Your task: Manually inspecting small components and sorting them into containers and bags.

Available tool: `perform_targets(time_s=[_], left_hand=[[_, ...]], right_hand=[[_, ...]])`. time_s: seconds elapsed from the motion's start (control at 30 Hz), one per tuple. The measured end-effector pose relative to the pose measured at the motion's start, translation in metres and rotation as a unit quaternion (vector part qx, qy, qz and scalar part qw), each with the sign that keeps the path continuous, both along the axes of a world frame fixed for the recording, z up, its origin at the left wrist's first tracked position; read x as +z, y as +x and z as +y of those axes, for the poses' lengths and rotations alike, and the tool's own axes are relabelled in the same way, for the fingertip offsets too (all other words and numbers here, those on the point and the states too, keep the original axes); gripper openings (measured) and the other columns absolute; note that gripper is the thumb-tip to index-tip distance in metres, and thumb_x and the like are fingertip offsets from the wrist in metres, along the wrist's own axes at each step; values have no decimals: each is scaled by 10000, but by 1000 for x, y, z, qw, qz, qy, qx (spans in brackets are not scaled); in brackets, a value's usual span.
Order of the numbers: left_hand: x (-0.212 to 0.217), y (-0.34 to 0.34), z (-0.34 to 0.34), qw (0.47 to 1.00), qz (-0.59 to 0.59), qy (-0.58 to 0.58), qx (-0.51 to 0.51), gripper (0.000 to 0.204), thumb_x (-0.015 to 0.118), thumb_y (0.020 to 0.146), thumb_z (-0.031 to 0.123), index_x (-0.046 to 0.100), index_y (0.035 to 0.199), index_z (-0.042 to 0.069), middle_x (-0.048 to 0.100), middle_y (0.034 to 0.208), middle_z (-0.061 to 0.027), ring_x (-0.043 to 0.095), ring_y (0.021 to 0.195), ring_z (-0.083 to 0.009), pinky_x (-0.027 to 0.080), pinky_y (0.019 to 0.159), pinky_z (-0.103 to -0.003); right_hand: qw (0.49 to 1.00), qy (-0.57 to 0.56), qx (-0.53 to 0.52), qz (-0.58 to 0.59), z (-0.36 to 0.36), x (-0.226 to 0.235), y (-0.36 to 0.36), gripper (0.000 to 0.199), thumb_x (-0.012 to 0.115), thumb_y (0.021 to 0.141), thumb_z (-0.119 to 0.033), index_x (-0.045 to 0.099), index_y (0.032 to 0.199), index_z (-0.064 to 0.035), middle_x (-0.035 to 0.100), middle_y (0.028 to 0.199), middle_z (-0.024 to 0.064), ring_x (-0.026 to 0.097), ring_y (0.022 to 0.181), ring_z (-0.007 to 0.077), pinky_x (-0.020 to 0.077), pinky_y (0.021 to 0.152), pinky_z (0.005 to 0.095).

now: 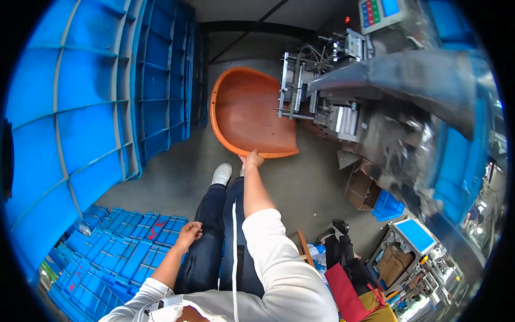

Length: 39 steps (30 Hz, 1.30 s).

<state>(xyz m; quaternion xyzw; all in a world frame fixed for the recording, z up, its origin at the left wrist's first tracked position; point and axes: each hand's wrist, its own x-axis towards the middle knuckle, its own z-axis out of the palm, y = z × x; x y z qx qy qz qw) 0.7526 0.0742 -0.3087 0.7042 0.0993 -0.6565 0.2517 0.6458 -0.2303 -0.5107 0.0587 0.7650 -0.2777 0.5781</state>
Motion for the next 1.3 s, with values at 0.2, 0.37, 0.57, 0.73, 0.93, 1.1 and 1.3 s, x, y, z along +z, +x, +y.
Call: perform_targets(time_s=[0.2, 0.37, 0.57, 0.73, 0.93, 1.1, 1.3], left_hand=[[1, -1, 5, 993, -1, 59, 99, 279, 567, 853, 230, 561, 1072, 57, 586, 903, -46, 582, 761, -113, 486, 695, -239], [7, 4, 12, 985, -54, 67, 147, 306, 585, 839, 222, 545, 1093, 57, 573, 969, -60, 580, 829, -141, 478, 748, -269], [23, 5, 21, 985, -110, 70, 109, 301, 584, 819, 161, 540, 1098, 57, 561, 996, -65, 569, 876, -161, 473, 760, -282], [41, -4, -22, 993, -96, 17, 62, 333, 575, 782, 66, 533, 1113, 61, 549, 1019, -71, 563, 876, -155, 482, 736, -283], [77, -11, -76, 986, -57, -128, -89, 378, 566, 757, 12, 522, 1130, 58, 492, 1139, -105, 545, 912, -149, 492, 738, -300], [129, -8, -120, 869, -161, -301, -357, 333, 559, 774, 70, 537, 1106, 46, 511, 1101, -129, 549, 887, -147, 487, 741, -293], [222, -22, -178, 629, -206, -486, -571, 276, 539, 827, 143, 554, 1072, 17, 576, 1032, -141, 551, 929, -212, 432, 819, -313]], right_hand=[[992, -73, -68, -77, -18, -87, 59, 417, 393, 897, -276, 323, 1180, 23, 434, 1111, 196, 561, 876, 398, 526, 672, 581], [986, -124, -66, -95, -48, -133, 70, 480, 357, 909, -341, 272, 1257, -22, 384, 1234, 217, 511, 1001, 450, 503, 735, 586], [957, 43, -63, -280, -56, -103, 66, 550, 328, 932, -342, 147, 1342, -24, 292, 1337, 243, 458, 1088, 457, 463, 829, 571], [867, 56, 307, -388, -43, 32, 68, 492, 397, 920, -274, 264, 1323, -26, 386, 1282, 238, 505, 1069, 400, 501, 802, 516], [534, -416, 681, -279, -41, 306, 47, 312, 646, 783, -201, 543, 1040, -57, 552, 943, 63, 578, 754, 145, 494, 636, 278], [362, -753, 531, -142, -61, 593, -8, 242, 658, 726, -111, 578, 955, -102, 526, 833, 57, 517, 609, 153, 432, 507, 252], [120, -865, 379, 305, 6, 814, -82, 225, 652, 653, -118, 600, 862, -183, 523, 757, 31, 464, 493, 133, 318, 371, 211]])
